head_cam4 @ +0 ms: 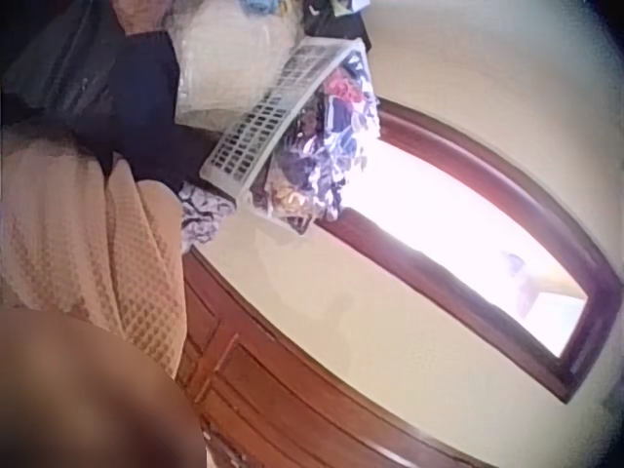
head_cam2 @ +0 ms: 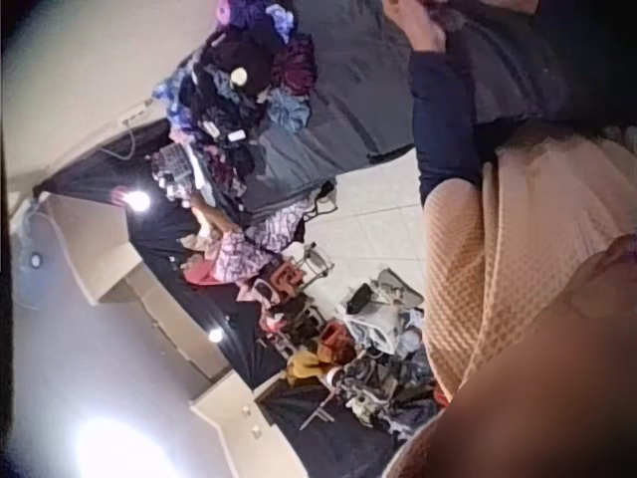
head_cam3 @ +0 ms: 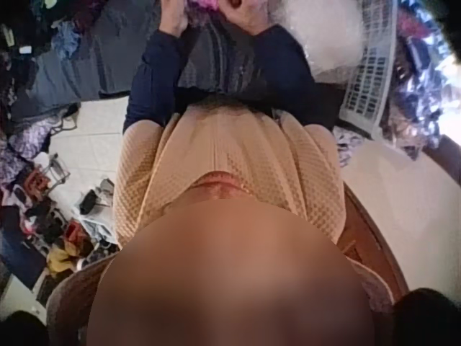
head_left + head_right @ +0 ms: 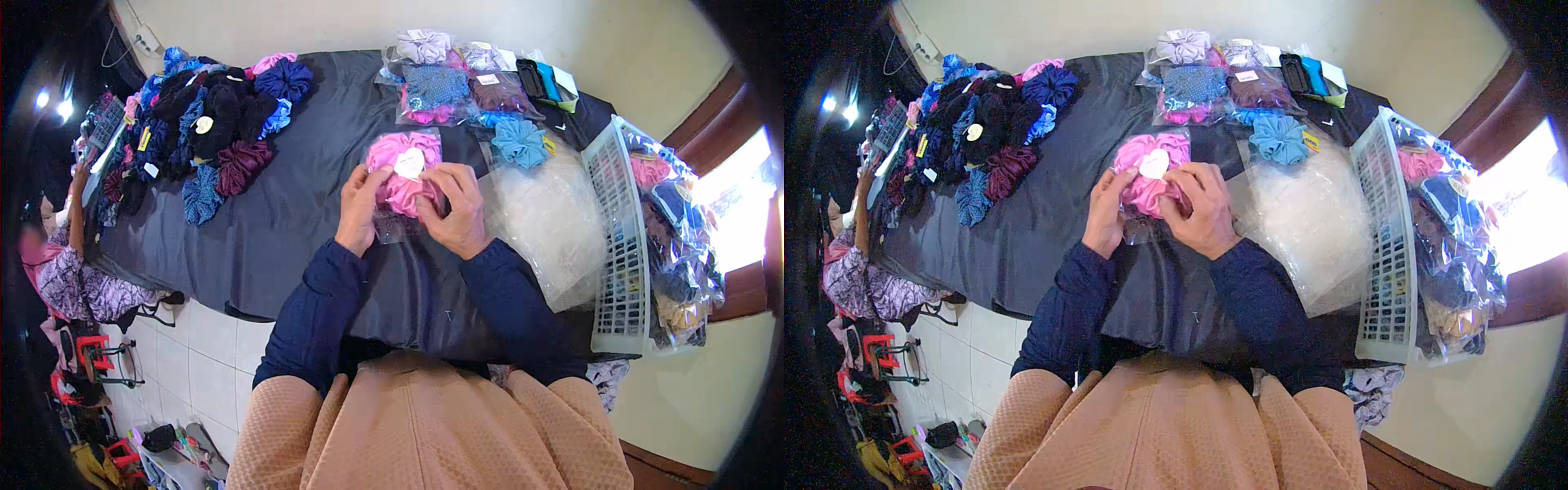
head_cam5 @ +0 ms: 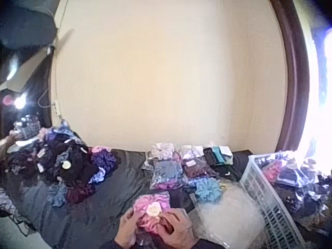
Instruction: The recorder is placing various colored scrunchies into individual clear plastic bags.
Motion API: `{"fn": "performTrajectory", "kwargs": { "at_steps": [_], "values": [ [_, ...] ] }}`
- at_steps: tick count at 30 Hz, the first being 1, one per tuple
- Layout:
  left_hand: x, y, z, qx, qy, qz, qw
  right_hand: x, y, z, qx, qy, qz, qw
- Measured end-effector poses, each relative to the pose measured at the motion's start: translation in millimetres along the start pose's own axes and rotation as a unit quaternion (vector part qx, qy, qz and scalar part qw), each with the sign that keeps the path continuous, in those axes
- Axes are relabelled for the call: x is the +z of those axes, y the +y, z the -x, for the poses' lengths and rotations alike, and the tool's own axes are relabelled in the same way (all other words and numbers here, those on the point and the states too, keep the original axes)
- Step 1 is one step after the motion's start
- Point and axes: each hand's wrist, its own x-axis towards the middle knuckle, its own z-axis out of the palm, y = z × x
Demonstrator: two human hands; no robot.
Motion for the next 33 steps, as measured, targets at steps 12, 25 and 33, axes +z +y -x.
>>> {"fn": "performTrajectory", "kwargs": {
  "at_steps": [12, 25, 33],
  "values": [
    [-12.2, -7.5, -6.2, -0.028, -0.014, 0.106, 0.994, 1.6, -0.6, 0.7, -0.034, -0.057, 0.039, 0.997],
    [3.0, 2.6, -1.3, -0.058, -0.045, 0.126, 0.989, -0.5, -6.6, 0.6, -0.03, -0.063, 0.04, 0.997],
    [0.9, 1.3, -1.1, -0.073, -0.028, 0.107, 0.991, -0.6, -7.4, 1.8, -0.045, -0.069, 0.044, 0.996]
  ]
}}
